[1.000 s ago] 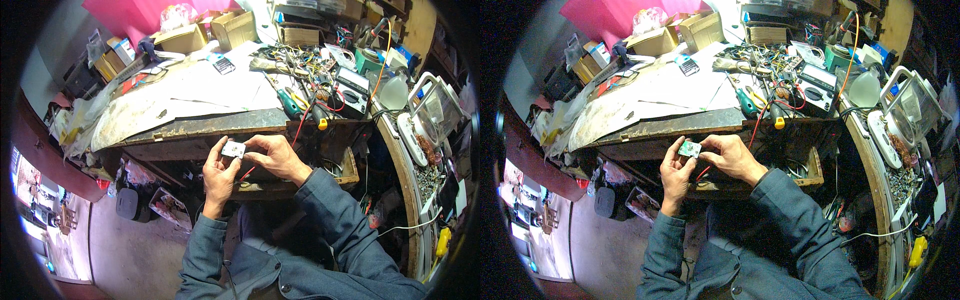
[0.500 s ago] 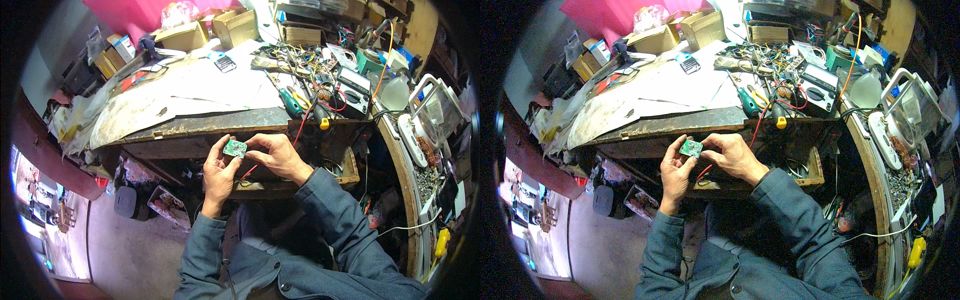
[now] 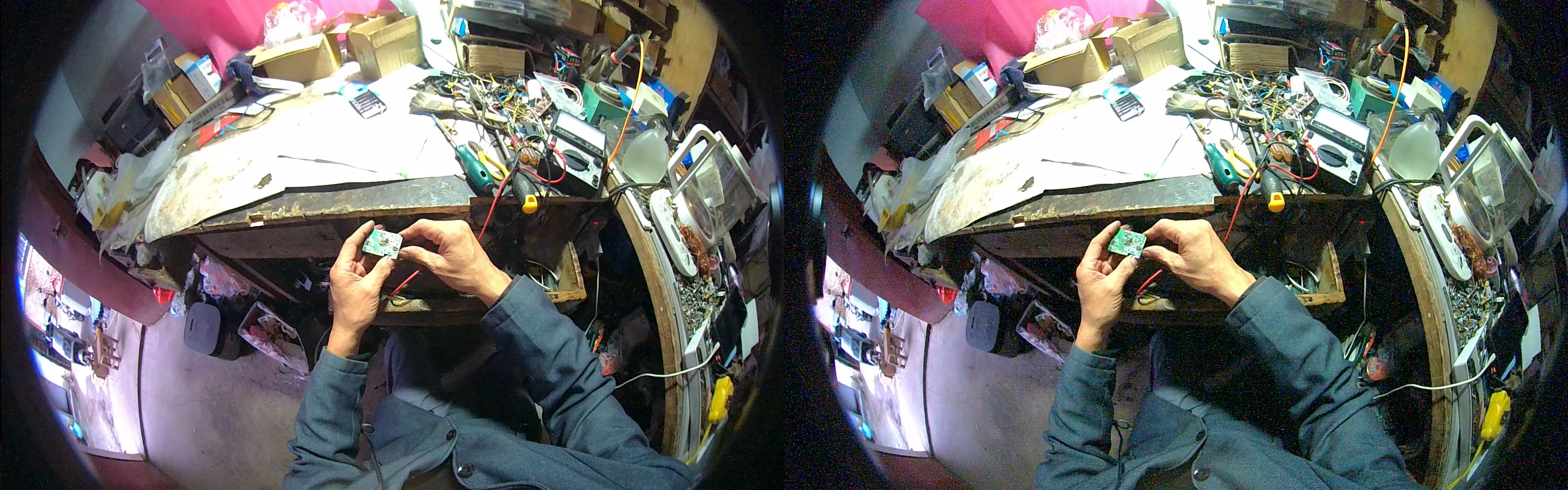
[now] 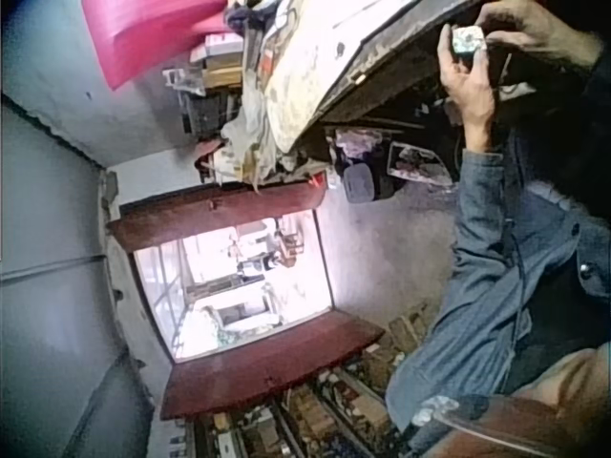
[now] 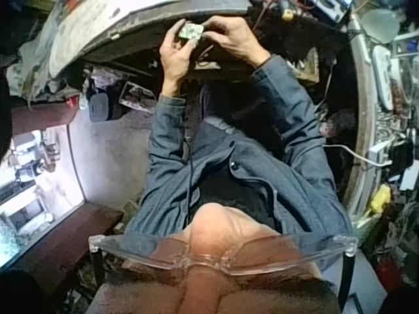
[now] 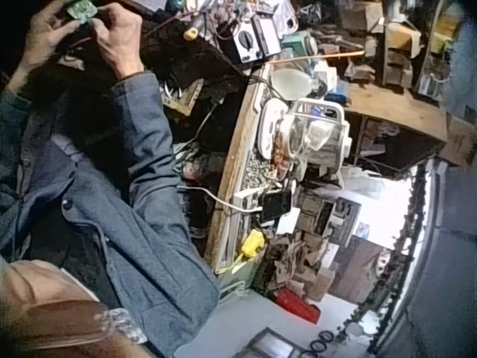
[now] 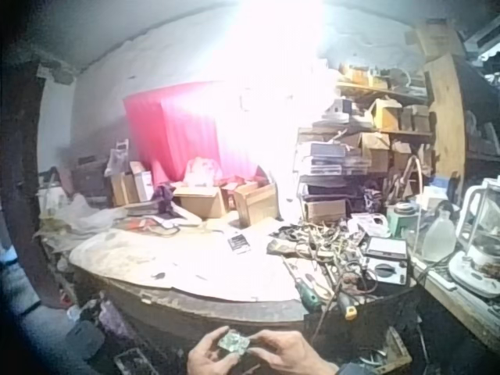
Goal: The person holds a small green circuit board and uses multimeter probes to test points on it. They rotate the board to access different sides and repeatedly touch the probes to various components while seated at a cluttered workbench.
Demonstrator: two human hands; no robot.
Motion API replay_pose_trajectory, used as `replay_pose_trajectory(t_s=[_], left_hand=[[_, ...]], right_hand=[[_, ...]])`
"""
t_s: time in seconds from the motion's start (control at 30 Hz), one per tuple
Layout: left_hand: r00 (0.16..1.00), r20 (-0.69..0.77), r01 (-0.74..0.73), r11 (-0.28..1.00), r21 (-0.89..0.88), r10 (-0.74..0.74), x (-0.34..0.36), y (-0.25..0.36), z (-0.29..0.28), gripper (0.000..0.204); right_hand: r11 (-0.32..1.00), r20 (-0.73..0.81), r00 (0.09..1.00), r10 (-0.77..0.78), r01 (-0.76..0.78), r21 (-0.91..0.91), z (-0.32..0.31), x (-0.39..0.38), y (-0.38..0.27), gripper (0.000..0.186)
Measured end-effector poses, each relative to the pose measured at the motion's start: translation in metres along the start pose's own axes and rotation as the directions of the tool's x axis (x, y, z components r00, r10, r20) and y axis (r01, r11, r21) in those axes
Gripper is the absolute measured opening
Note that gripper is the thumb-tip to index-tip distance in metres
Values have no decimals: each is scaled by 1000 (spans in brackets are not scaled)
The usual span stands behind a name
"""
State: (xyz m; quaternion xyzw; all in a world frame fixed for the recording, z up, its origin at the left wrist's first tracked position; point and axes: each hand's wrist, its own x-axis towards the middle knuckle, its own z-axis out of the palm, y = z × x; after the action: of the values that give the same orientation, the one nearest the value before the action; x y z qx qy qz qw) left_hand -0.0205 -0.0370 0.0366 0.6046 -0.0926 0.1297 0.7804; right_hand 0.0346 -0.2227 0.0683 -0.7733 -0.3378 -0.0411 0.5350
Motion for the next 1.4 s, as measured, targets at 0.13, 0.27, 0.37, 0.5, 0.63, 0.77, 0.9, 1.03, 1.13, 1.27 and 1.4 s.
replay_pose_trajectory(t_s=[0.13,0.27,0.37,0.5,0.63,0.77,0.9,1.03,1.13,1.27,1.4], left_hand=[[1000,2,-12,1000,-3,12,0,0,0,57],[1000,-1,-23,1000,-4,23,0,0,1,58],[1000,-3,-23,1000,-8,23,0,0,1,58],[999,1,-44,999,12,44,0,0,2,57],[999,0,-52,998,17,52,0,-1,2,57],[999,2,-38,999,29,38,0,0,1,57],[1000,2,-25,999,35,25,0,0,0,57],[999,-9,-41,998,38,42,1,0,1,58],[998,-38,-48,999,14,49,1,2,3,61],[998,-35,-46,999,25,47,1,0,1,63],[998,-45,-33,999,-5,32,0,2,2,62]], right_hand=[[1000,-7,1000,-12,12,0,1,0,0,21],[1000,-2,1000,-15,15,-10,0,0,-2,21],[1000,-3,1000,-19,19,-18,0,0,-2,21],[1000,1,1000,4,-4,-9,-1,0,-3,21],[1000,-3,1000,13,-13,7,0,0,-5,21],[999,-5,1000,25,-25,25,0,0,-5,20],[1000,-13,1000,6,-5,18,0,0,-4,20],[1000,-14,1000,2,-2,-1,0,0,-4,20],[1000,-11,1000,-17,17,-7,0,1,-2,21],[1000,3,1000,6,-6,-11,-1,0,-3,22],[1000,11,1000,29,-29,-5,-1,0,-5,22]])
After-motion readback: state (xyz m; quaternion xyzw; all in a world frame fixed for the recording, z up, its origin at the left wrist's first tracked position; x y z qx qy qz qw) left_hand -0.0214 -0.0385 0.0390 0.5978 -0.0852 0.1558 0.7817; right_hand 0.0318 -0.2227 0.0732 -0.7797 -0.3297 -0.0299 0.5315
